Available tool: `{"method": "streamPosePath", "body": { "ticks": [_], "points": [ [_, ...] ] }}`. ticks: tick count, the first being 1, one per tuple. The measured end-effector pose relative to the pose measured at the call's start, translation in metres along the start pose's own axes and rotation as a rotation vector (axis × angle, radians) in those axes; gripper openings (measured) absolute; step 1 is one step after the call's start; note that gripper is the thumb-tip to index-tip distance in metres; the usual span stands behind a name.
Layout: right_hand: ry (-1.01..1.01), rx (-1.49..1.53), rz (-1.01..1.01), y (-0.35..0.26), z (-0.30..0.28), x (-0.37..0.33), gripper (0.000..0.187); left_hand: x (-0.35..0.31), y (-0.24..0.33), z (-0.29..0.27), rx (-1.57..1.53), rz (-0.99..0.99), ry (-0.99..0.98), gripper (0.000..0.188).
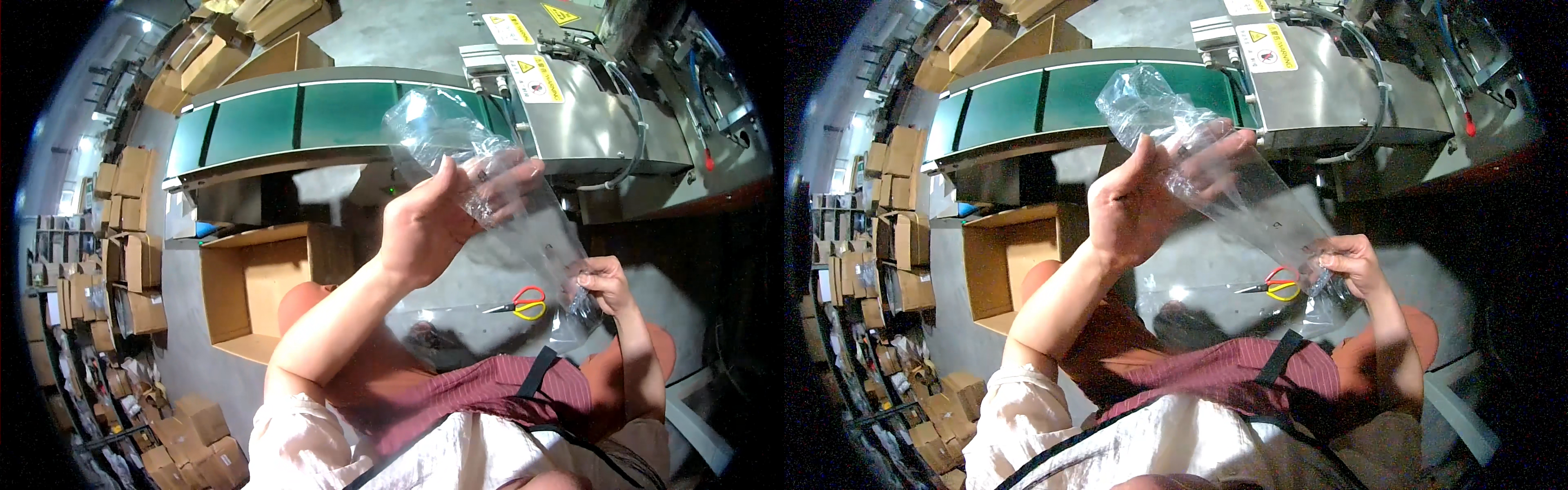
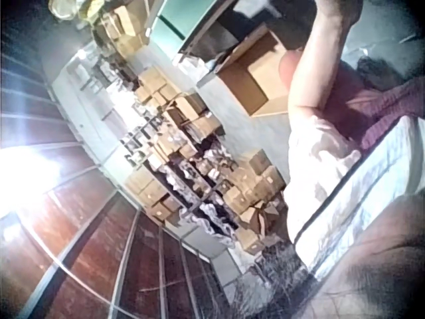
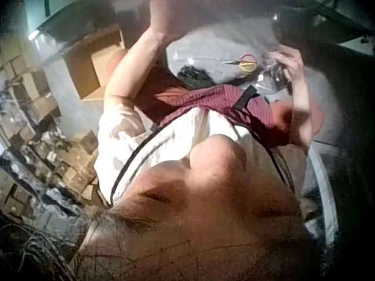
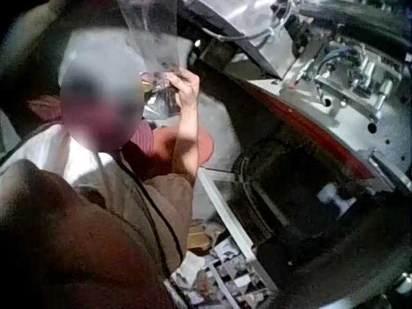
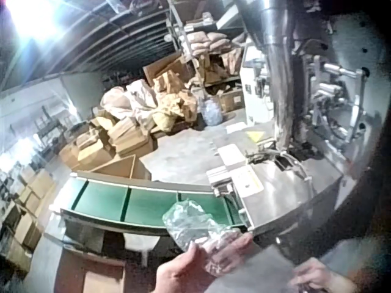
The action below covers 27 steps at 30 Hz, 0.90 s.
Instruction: The person uses a piece of plastic film to collect items from a vibrating bowl feeder, cuts the film with shears to separate the package, and places it into a box.
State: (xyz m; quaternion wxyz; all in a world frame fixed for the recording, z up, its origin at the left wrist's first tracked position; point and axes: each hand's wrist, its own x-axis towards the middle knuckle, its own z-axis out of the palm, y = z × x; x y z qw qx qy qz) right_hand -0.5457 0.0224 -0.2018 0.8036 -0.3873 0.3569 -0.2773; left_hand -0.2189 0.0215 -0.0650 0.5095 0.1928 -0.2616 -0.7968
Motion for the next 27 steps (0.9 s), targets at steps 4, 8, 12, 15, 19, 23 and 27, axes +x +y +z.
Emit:
{"method": "streamPosePath", "body": {
  "ticks": [4, 8, 12, 15, 19, 23, 27],
  "points": [
    [-0.018, 0.010, -0.005, 0.019, -0.019, 0.012, 0.021, 0.011, -0.016, -0.015, -0.007, -0.019, 0.021, 0.068],
    [-0.002, 0.014, -0.016, 0.019, -0.023, 0.014, 0.021, 0.018, -0.021, -0.019, -0.010, -0.020, -0.030, 0.068],
    [-0.029, 0.007, -0.018, 0.015, -0.032, 0.003, 0.021, 0.019, -0.018, -0.009, -0.074, -0.038, 0.000, 0.067],
    [-0.050, -0.037, 0.021, -0.002, -0.019, -0.004, 0.032, 0.017, -0.021, -0.013, 0.091, -0.024, -0.040, 0.078],
    [-0.118, -0.008, -0.032, -0.005, -0.002, -0.005, 0.029, 0.014, -0.054, -0.015, 0.241, -0.149, 0.028, 0.088],
    [-0.194, 0.033, -0.002, 0.001, 0.002, -0.005, 0.028, 0.011, -0.072, -0.012, 0.311, -0.290, 0.061, 0.083],
    [-0.171, 0.012, 0.012, 0.001, 0.004, -0.009, 0.031, 0.011, -0.068, -0.006, 0.216, -0.279, 0.097, 0.082]
  ]
}}
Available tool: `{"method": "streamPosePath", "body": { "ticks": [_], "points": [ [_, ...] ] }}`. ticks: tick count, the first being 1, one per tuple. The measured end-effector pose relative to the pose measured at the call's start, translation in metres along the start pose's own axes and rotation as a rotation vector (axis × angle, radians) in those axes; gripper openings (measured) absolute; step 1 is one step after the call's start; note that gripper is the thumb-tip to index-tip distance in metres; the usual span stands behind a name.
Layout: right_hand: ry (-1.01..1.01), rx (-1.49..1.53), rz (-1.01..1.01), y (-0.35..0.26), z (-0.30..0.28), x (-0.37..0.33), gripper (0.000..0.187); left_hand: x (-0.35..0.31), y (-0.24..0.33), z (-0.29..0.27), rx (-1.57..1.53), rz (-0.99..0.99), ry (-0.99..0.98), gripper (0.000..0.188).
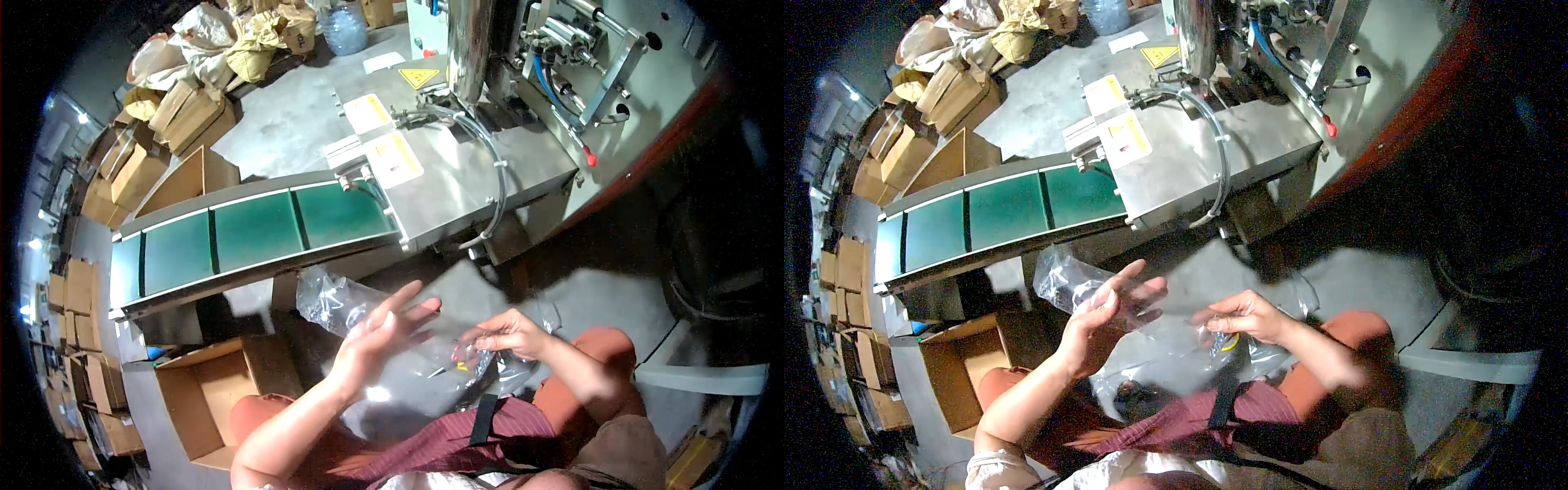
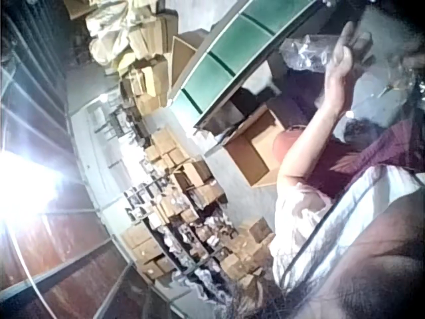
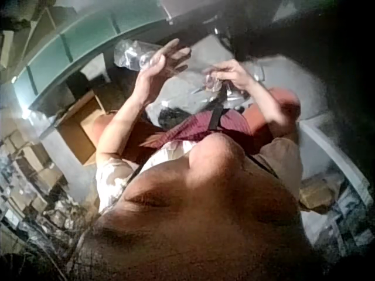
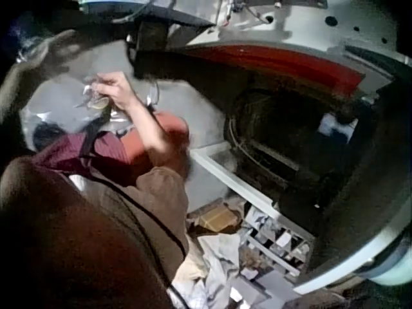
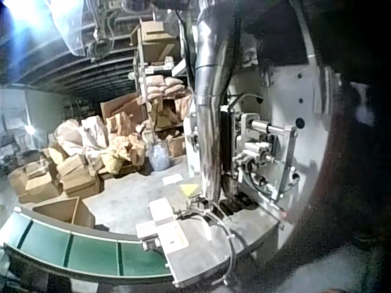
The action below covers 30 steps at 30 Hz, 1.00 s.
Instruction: The person uses a piece of plastic film to collect items from a vibrating bowl feeder, cuts the film with shears to separate the package, and places it into a box.
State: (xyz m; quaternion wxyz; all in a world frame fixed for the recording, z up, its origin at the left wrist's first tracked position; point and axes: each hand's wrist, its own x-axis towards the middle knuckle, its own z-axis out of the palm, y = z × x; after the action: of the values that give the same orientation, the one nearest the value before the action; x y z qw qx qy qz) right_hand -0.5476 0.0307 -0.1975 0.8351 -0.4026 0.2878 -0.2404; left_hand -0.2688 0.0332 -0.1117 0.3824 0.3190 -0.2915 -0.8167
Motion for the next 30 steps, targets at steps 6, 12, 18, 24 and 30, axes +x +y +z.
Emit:
{"method": "streamPosePath", "body": {
  "ticks": [6, 12, 18, 24, 30],
  "points": [
    [-0.009, -0.054, 0.076, -0.004, 0.005, -0.005, 0.032, -0.007, 0.010, 0.008, 0.032, 0.021, 0.001, 0.082],
    [0.016, -0.050, 0.155, -0.004, 0.010, -0.011, 0.028, -0.009, 0.006, 0.003, 0.044, 0.005, -0.021, 0.084],
    [0.082, -0.214, 0.055, -0.009, 0.012, -0.015, 0.022, -0.014, -0.021, 0.000, 0.302, -0.096, -0.055, 0.078],
    [0.112, -0.219, 0.034, -0.001, 0.019, -0.015, 0.022, -0.021, -0.069, 0.006, 0.416, -0.209, -0.080, 0.059],
    [0.082, -0.088, 0.046, 0.005, 0.036, -0.010, 0.021, -0.018, -0.090, 0.007, 0.348, -0.162, -0.078, 0.051]
  ]
}}
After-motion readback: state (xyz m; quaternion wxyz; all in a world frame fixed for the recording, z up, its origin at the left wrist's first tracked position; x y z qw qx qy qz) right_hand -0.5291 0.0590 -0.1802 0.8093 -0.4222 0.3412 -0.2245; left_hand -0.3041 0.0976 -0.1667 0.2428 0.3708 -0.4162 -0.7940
